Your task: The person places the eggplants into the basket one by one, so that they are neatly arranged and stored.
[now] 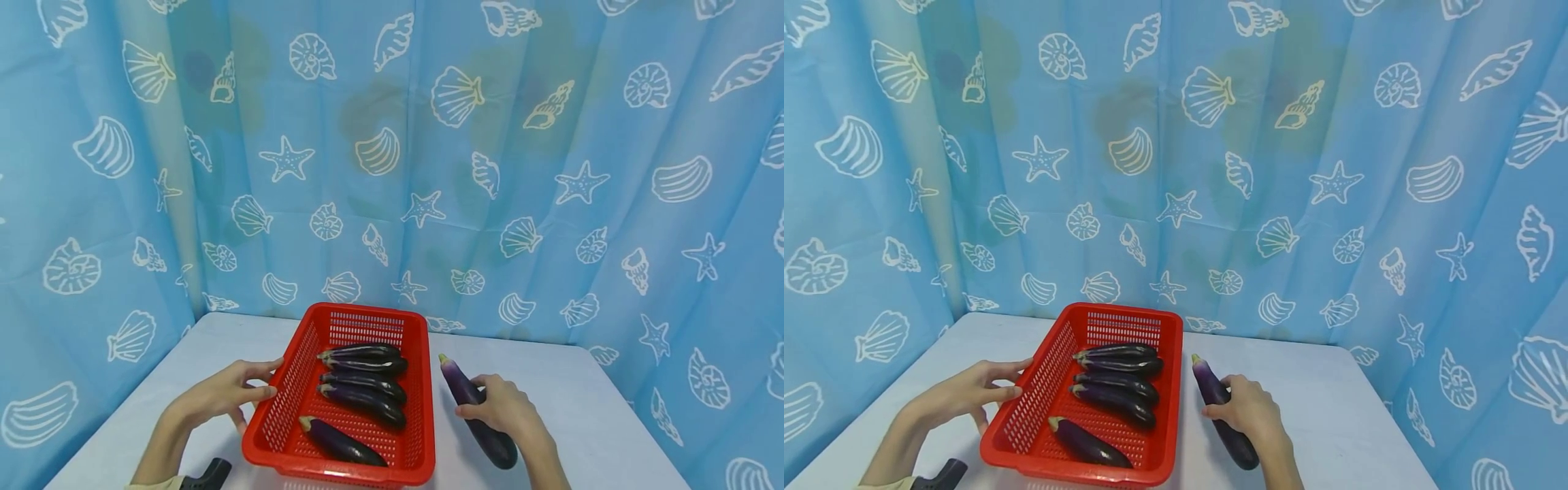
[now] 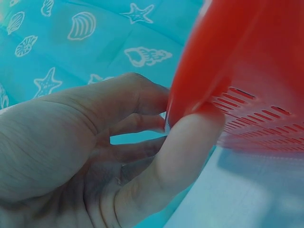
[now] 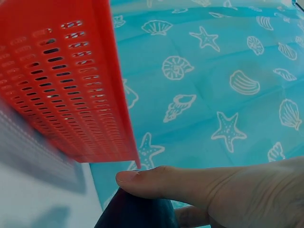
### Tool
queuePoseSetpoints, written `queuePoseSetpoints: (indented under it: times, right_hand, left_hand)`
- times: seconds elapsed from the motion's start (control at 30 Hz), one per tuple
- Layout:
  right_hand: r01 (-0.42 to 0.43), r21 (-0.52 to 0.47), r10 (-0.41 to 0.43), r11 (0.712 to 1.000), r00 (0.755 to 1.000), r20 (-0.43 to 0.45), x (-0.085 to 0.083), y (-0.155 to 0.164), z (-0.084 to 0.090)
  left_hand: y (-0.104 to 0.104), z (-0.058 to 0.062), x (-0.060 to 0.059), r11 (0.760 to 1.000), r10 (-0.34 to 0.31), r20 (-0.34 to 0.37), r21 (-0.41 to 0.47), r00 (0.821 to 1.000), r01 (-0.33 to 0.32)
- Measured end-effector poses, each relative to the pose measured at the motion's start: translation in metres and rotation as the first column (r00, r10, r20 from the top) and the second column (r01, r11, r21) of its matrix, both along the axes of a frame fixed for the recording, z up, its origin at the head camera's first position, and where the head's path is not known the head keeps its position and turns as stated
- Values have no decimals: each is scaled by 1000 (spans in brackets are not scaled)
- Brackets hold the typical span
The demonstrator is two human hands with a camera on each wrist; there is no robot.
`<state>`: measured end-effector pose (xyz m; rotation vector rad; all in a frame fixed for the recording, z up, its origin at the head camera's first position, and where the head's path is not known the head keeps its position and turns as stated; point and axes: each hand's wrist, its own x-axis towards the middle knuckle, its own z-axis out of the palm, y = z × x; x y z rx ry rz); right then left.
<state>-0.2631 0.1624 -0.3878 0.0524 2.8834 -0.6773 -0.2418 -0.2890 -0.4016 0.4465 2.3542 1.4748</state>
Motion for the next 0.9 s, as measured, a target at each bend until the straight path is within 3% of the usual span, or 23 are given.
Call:
queuePoseSetpoints:
  times: [0.4,0.9]
  right_hand:
    - [-62,43,65,997,994,-83,4,-13,30]
    - [-126,80,137,989,980,-146,10,-37,50]
  left_hand:
    - [0,-1,0,1000,20,-9,-20,1000,-20]
    - [1,0,1,1000,10,-2,-9,1000,-10]
